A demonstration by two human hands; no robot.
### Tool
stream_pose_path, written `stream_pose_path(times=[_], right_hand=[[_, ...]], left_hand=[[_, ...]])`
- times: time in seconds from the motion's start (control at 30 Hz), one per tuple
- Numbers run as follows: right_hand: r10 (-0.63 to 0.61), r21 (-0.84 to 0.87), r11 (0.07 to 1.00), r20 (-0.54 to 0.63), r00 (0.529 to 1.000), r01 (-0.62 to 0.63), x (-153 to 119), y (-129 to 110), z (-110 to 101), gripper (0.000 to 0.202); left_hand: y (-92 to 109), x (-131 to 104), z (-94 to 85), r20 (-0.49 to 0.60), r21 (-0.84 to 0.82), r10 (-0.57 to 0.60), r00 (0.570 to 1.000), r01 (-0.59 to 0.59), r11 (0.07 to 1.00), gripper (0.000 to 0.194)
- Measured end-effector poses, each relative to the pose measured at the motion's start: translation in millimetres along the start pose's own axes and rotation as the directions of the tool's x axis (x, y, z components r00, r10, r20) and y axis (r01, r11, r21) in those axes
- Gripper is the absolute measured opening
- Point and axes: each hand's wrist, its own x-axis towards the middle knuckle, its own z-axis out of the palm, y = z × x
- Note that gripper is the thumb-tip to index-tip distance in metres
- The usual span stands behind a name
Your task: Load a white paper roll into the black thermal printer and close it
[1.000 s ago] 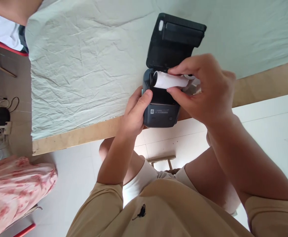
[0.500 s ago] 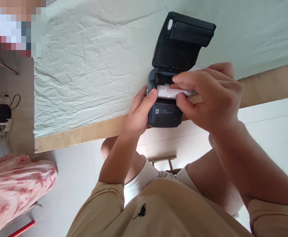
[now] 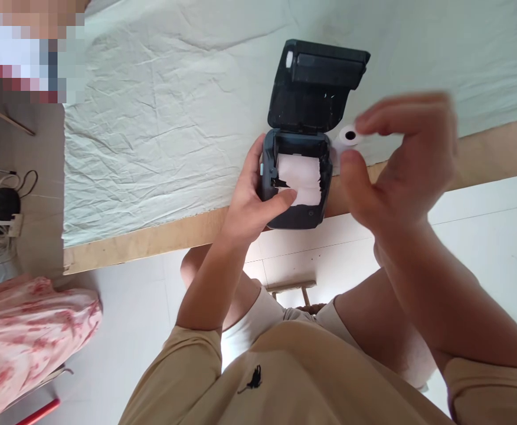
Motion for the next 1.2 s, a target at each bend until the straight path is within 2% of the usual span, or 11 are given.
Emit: stream_pose_path(times=[0.1, 0.17, 0.27, 0.37, 0.47, 0.53, 0.6, 0.67, 0.73, 1.03, 1.2], right_hand=[[0.058, -0.055, 0.997, 0.136, 0.989, -0.051, 8, 13, -4, 0.041], [0.061, 0.016, 0.998, 0.191, 0.98, -0.066, 10, 19, -2, 0.05], [0.028, 0.132, 0.99, 0.086, 0.996, -0.04, 8, 20, 3, 0.043], [0.033, 0.109, 0.994, -0.052, 0.998, -0.027, 3, 12, 2, 0.028], [0.162, 0.113, 0.98, 0.016, 0.987, -0.163, -3, 0, -3, 0.041], [0.316, 0.148, 0.927, 0.189, 0.93, -0.345, -6, -6, -7, 0.054], [0.436, 0.16, 0.841, 0.363, 0.823, -0.517, -7, -9, -8, 0.061], [0.49, 0.154, 0.772, 0.473, 0.732, -0.616, -7, -9, -8, 0.064], [0.507, 0.155, 0.736, 0.519, 0.688, -0.659, -5, -7, -8, 0.066], [0.504, 0.132, 0.706, 0.596, 0.625, -0.696, -4, 3, -6, 0.064], [0.467, 0.178, 0.713, 0.601, 0.649, -0.678, -12, 8, -5, 0.067]], left_hand=[[2, 0, 0.3, 0.003, 0.003, -0.013, 1.0, 0.013, 1.0, 0.093], [3, -1, 0.3, 0.002, 0.005, -0.013, 1.0, 0.013, 1.0, 0.092], [2, -2, -0.7, -0.001, 0.016, -0.012, 1.0, 0.012, 1.0, 0.087], [0, -2, -2.2, -0.001, 0.033, -0.014, 1.0, 0.014, 0.999, 0.078], [0, -3, -2.1, -0.001, 0.024, 0.002, 1.0, -0.002, 1.0, 0.079], [1, -4, -0.4, -0.004, -0.002, 0.002, 1.0, -0.002, 1.0, 0.078], [4, -4, 2.2, -0.019, -0.027, -0.033, 0.999, 0.032, 0.999, 0.069], [6, -5, 4.6, -0.036, -0.037, -0.076, 0.996, 0.075, 0.997, 0.059], [8, -5, 5.9, -0.037, -0.034, -0.095, 0.995, 0.094, 0.995, 0.054], [7, -6, 8.5, -0.052, -0.062, -0.044, 0.998, 0.041, 0.997, 0.05], [3, 0, 7.6, -0.061, -0.125, -0.028, 0.998, 0.02, 0.992, 0.048]])
